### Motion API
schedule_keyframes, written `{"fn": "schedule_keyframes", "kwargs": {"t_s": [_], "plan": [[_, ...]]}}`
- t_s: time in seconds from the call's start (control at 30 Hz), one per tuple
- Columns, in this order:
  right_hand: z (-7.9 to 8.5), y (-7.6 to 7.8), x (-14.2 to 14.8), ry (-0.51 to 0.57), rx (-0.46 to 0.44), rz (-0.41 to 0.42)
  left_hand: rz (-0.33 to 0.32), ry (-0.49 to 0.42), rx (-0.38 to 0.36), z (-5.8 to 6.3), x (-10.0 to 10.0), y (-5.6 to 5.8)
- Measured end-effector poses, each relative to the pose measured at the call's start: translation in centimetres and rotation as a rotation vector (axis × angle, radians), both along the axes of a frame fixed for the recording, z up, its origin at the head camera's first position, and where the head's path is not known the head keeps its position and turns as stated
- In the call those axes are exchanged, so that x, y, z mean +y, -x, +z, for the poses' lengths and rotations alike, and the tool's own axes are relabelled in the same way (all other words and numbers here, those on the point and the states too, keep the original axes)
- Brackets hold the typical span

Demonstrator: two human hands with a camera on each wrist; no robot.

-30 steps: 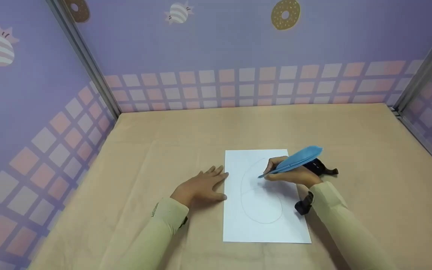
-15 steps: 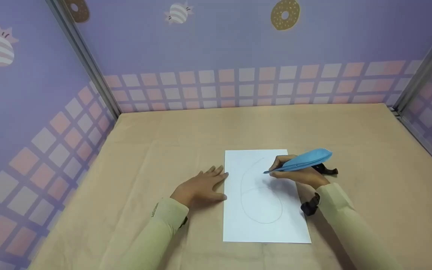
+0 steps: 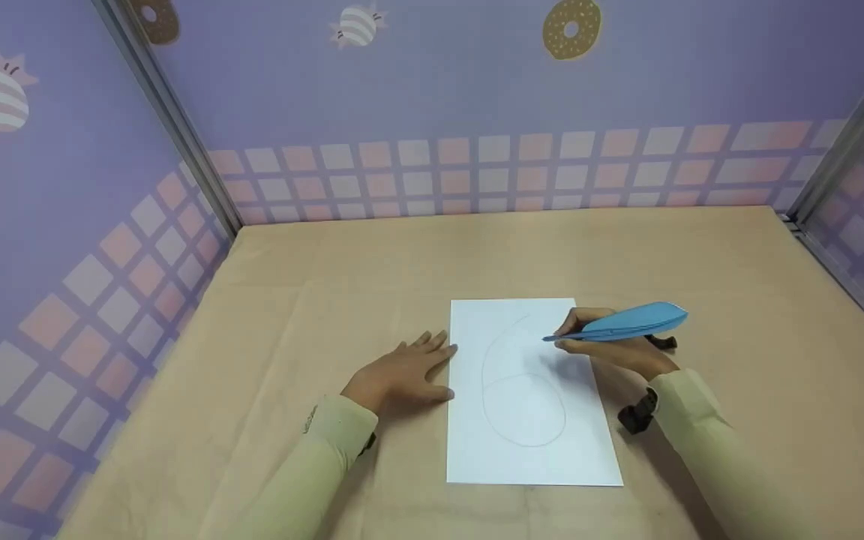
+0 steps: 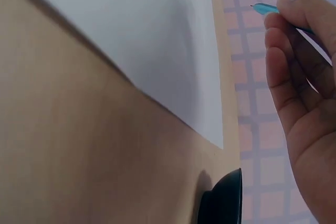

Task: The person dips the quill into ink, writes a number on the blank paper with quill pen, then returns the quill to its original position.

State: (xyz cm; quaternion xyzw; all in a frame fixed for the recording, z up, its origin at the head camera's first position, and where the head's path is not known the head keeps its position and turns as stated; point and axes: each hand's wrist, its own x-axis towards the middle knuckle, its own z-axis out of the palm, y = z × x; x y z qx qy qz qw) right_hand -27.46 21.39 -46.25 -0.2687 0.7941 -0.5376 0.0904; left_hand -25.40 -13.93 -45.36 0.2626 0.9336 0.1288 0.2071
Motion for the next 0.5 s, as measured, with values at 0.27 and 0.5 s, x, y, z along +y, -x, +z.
{"fn": "schedule_keyframes", "kwargs": {"t_s": [0.27, 0.5], "plan": [[-0.3, -0.2, 1.0, 0.014, 0.046, -0.001, -0.007, -0.005, -0.001, -0.2, -0.1, 0.2], [-0.3, -0.6, 1.6, 0.066, 0.118, 0.025, -0.009, 0.001, 0.01, -0.2, 0.0, 0.1]]}}
